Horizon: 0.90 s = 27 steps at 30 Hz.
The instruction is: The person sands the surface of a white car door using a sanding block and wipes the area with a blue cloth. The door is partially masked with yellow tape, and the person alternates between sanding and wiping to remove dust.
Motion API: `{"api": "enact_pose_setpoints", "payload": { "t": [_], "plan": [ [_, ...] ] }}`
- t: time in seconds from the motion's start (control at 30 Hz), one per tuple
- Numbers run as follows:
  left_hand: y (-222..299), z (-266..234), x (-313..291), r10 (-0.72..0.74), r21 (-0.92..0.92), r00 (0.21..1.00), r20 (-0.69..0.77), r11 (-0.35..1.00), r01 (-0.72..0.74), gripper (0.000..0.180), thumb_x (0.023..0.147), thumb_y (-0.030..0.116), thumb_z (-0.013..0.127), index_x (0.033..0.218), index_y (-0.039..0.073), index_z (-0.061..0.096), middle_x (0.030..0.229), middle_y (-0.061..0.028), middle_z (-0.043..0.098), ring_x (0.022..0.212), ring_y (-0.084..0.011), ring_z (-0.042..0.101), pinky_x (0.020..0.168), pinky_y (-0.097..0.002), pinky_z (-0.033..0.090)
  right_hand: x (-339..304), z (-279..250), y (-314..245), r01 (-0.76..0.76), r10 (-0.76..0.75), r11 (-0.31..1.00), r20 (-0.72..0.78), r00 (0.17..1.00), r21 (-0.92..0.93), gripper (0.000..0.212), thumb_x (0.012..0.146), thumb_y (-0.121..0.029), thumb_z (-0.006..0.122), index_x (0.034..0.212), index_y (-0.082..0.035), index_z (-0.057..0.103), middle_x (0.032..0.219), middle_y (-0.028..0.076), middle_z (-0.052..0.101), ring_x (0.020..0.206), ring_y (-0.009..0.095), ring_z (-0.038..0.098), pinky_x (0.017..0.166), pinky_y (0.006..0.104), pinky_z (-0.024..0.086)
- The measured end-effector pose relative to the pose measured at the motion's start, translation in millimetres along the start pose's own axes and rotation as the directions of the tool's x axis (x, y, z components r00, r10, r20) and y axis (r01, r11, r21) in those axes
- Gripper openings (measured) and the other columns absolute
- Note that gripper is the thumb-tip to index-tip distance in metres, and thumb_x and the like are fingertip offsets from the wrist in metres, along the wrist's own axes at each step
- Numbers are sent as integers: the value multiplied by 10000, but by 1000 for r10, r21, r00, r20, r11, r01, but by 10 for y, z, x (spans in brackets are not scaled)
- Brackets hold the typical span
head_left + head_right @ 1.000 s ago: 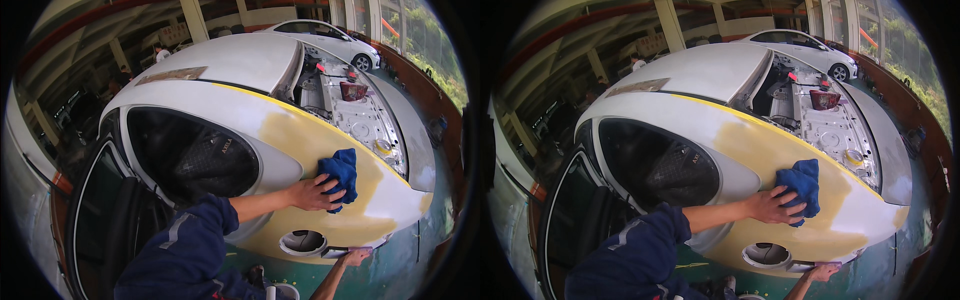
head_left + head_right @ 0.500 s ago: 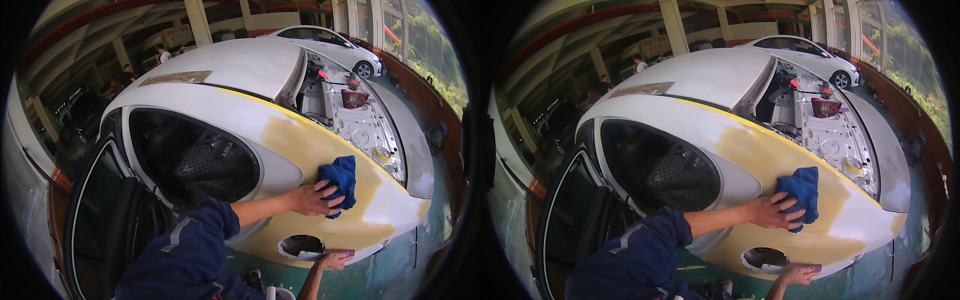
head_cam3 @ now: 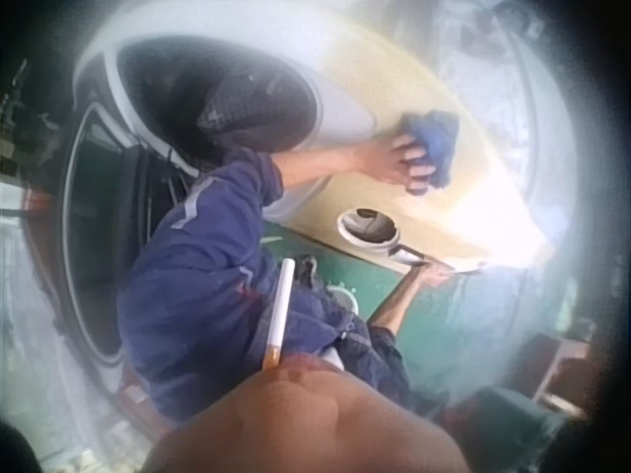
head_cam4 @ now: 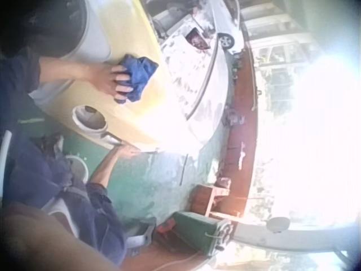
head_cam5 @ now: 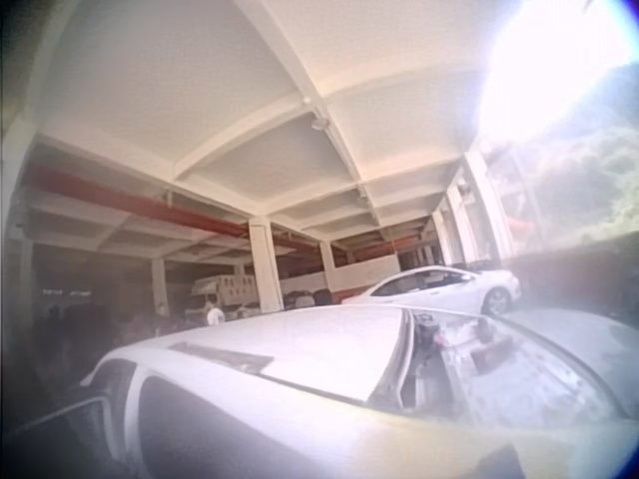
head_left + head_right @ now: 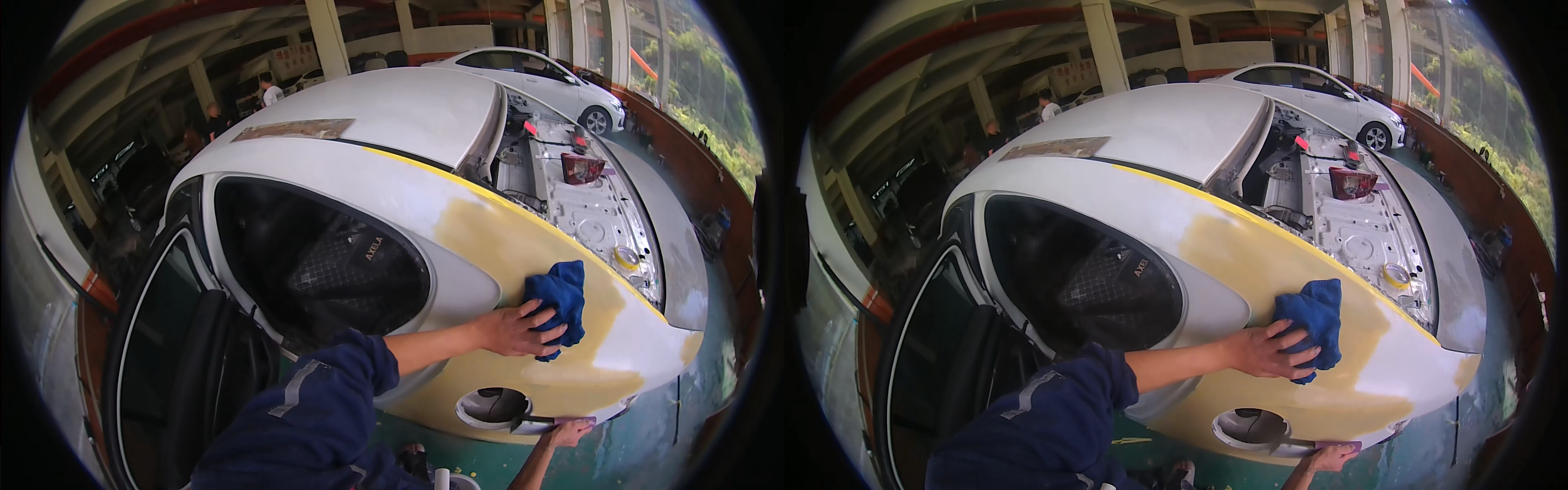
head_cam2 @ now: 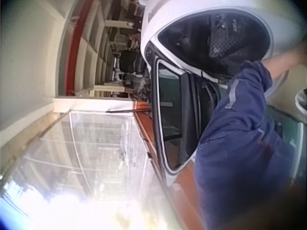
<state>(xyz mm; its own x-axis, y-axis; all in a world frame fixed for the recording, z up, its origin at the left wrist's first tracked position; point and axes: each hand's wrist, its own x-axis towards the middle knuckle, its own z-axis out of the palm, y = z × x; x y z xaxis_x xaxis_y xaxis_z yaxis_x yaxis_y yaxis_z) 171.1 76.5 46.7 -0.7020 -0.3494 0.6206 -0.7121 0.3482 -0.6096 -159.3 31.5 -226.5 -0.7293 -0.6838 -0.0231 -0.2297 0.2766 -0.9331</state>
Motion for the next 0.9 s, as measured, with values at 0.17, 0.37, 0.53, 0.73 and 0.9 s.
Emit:
{"api": "enact_pose_setpoints", "payload": {
  "t": [0.17, 0.37, 0.53, 0.73, 0.9],
  "plan": [
    [36, 34, -55, -18, -5, 1000, -21, 1000, 18, 463, 952, 420, 644, 1387, 295, 544, 1528, -14, 516, 1356, -323, 498, 1154, -557, 330, -399, 80, -115, 36, -38, 998, -38, 999, -60, 538, 1091, -385, 478, 1486, -31, 571, 1197, 368, 700, 1046, 521, 690, 882, 572, 546],
    [-6, 15, -9, 15, -3, 1000, -9, 1000, -15, 461, 958, 414, 639, 1392, 294, 541, 1523, -15, 521, 1358, -331, 493, 1151, -558, 327, 88, 57, -92, -9, 8, 999, -36, 999, -51, 527, 1098, -406, 464, 1444, -34, 601, 1155, 344, 723, 1030, 524, 696, 903, 566, 565],
    [28, 33, -49, -12, -9, 1000, -9, 1000, 12, 470, 958, 420, 640, 1399, 291, 538, 1517, -18, 526, 1353, -334, 492, 1146, -559, 331, -385, 132, -168, -6, -13, 984, -105, 994, -178, 487, 1088, -369, 495, 1397, -15, 621, 1088, 346, 733, 971, 521, 711, 826, 556, 576],
    [-2, 43, 48, 7, 1, 999, -34, 1000, -7, 479, 956, 431, 640, 1402, 292, 533, 1522, -31, 509, 1352, -338, 491, 1147, -562, 328, 288, 101, 31, -36, 25, 981, -59, 998, -193, 512, 1101, -421, 413, 1396, -61, 628, 1149, 327, 730, 1042, 554, 683, 920, 618, 548],
    [8, 0, -52, 3, 14, 1000, -2, 1000, -3, 486, 945, 448, 642, 1395, 293, 541, 1529, -29, 513, 1367, -334, 488, 1161, -559, 319, -334, 159, -63, -1, -8, 979, -42, 999, -204, 549, 1094, -478, 416, 1423, -81, 605, 1147, 365, 713, 1038, 569, 682, 910, 635, 557]
  ]
}}
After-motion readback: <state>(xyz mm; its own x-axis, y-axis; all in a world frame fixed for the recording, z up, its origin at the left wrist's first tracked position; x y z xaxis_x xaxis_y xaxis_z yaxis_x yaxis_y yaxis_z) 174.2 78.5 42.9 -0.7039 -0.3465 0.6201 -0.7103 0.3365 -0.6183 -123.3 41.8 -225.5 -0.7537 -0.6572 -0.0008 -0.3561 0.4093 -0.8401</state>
